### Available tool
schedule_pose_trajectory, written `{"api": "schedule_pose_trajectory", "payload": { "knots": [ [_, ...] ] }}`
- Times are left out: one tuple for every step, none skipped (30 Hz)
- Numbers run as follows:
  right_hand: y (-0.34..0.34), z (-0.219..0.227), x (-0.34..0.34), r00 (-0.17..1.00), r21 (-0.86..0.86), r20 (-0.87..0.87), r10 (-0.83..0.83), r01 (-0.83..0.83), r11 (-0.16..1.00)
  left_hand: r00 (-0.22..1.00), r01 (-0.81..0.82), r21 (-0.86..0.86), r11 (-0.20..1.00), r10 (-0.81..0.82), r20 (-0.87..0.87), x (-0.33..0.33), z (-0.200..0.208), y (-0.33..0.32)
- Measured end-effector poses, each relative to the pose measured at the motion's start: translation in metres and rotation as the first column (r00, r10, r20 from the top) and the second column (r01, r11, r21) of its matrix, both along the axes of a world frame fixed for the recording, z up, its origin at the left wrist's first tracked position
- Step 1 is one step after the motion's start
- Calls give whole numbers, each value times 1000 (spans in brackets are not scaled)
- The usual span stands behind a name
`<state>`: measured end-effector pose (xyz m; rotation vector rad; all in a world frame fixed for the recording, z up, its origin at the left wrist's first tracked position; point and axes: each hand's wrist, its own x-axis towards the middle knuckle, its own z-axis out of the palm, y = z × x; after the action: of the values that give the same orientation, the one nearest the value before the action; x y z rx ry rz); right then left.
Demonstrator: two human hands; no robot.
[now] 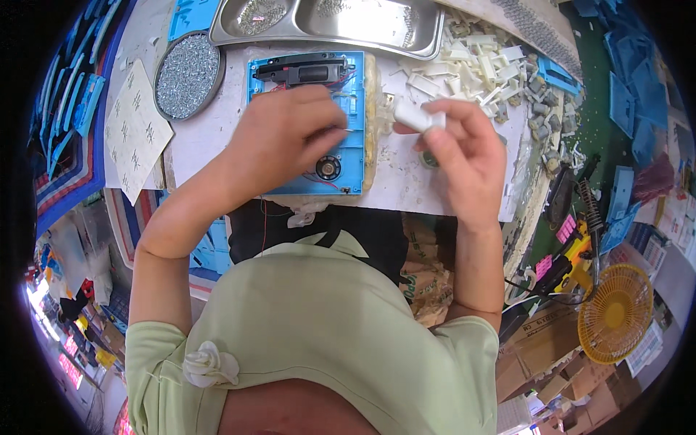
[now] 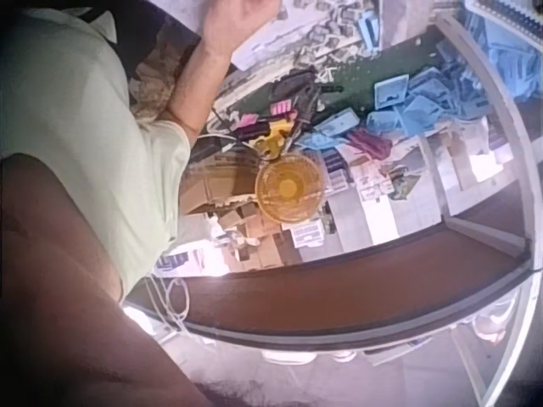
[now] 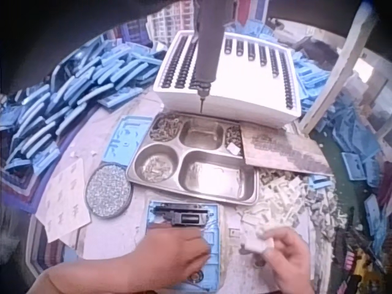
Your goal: Assemble internal components of an electronic device housing, including soldering wires and securing internal parts.
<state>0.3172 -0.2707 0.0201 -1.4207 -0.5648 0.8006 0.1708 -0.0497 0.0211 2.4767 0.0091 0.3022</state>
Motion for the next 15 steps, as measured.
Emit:
{"api": "schedule_pose_trajectory", "payload": {
  "knots": [
    [-3, 0, -2, 991, -52, 133, -8, 15, 999, 998, -49, -79, 996, 52, 39, -7, 0, 4],
    [1, 2, 0, 906, -78, 416, 82, -55, 995, 991, -95, -158, 983, 108, 74, -16, 0, 9],
    [6, 7, 2, 733, -124, 660, 161, -105, 987, 982, -128, -239, 962, 157, 107, -24, -2, 12],
    [10, 12, 4, 490, -185, 840, 231, -142, 972, 980, -151, -240, 959, 178, 92, -29, -3, 14],
    [17, 17, -3, 486, -224, 836, 254, -120, 967, 977, -174, -239, 955, 198, 77, -35, -5, 14],
    [22, 20, -6, 434, -235, 860, 270, -133, 963, 973, -199, -239, 950, 220, 64, -39, -7, 14],
    [27, 21, -7, 380, -247, 880, 284, -145, 958, 971, -194, -250, 949, 221, 87, -40, -10, 13],
    [32, 22, -8, 324, -259, 898, 297, -157, 953, 969, -188, -260, 947, 222, 110, -40, -14, 10],
    [36, 23, -9, 300, -263, 904, 305, -172, 949, 965, -185, -270, 945, 227, 134, -40, -17, 8],
    [41, 23, -10, 275, -268, 909, 312, -187, 945, 957, -205, -271, 940, 251, 147, -40, -19, 6],
    [46, 23, -11, 251, -272, 914, 318, -202, 941, 948, -226, -273, 935, 275, 159, -39, -22, 5],
    [50, 26, -12, 232, -280, 916, 327, -216, 935, 939, -246, -276, 929, 300, 172, -39, -24, 4],
    [55, 28, -12, 212, -287, 918, 336, -230, 930, 935, -245, -280, 928, 303, 184, -38, -27, 3],
    [58, 28, -11, 193, -295, 919, 344, -245, 924, 931, -245, -284, 927, 306, 197, -38, -30, 3],
    [59, 27, -10, 214, -279, 915, 341, -273, 921, 928, -243, -287, 927, 308, 210, -37, -31, 3]
  ]
}}
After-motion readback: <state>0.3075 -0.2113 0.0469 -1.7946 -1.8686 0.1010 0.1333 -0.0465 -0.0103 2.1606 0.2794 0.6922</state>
